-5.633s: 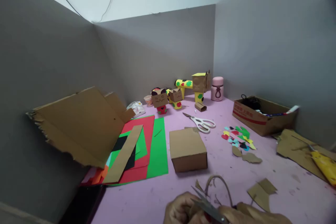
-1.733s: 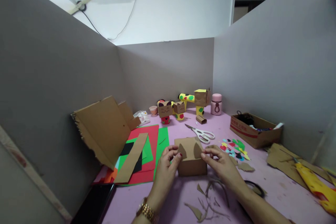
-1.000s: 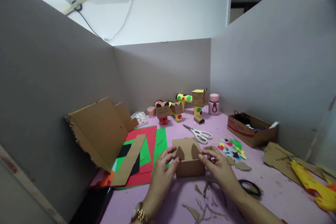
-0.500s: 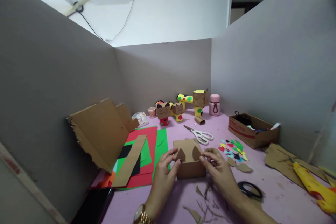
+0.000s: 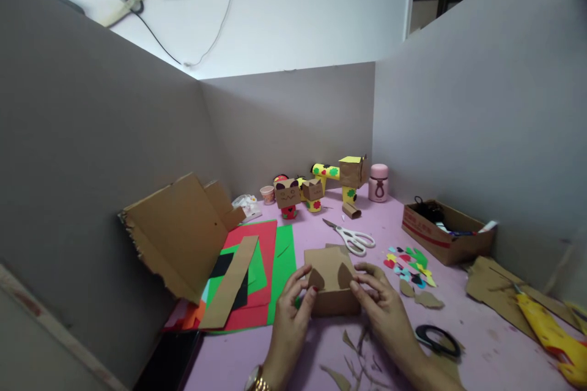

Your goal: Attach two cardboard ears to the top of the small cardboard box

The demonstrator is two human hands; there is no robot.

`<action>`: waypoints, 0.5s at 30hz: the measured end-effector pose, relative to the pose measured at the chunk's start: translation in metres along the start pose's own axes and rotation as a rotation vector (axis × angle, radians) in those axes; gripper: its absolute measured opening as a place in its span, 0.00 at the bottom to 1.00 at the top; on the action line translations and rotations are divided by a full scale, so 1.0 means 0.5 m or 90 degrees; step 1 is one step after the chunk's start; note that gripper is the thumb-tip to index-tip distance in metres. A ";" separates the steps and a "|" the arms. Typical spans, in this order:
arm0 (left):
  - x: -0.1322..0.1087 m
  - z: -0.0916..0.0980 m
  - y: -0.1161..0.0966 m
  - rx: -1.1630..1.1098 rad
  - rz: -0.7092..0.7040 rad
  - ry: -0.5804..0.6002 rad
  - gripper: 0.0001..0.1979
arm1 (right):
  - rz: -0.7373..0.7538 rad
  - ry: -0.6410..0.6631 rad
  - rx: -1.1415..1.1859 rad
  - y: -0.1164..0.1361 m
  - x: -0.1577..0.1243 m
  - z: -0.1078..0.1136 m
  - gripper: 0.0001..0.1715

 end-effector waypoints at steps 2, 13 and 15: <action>-0.003 -0.002 0.004 -0.024 0.023 -0.008 0.10 | -0.028 0.007 0.023 -0.002 -0.001 -0.004 0.15; 0.030 0.093 0.049 0.127 0.098 -0.122 0.09 | -0.141 -0.061 0.035 -0.021 0.008 0.032 0.16; 0.038 0.103 0.064 0.173 0.099 -0.099 0.05 | -0.143 -0.066 0.034 -0.018 0.012 0.038 0.14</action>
Point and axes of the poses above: each hand's wrist, its own x-axis towards the middle knuckle, its own z-axis out of the back of the hand, y = z × x, the point moved 10 cm from there along x, towards the middle knuckle, and after that the axes turned 8 degrees about -y, right-handed, at the moved point
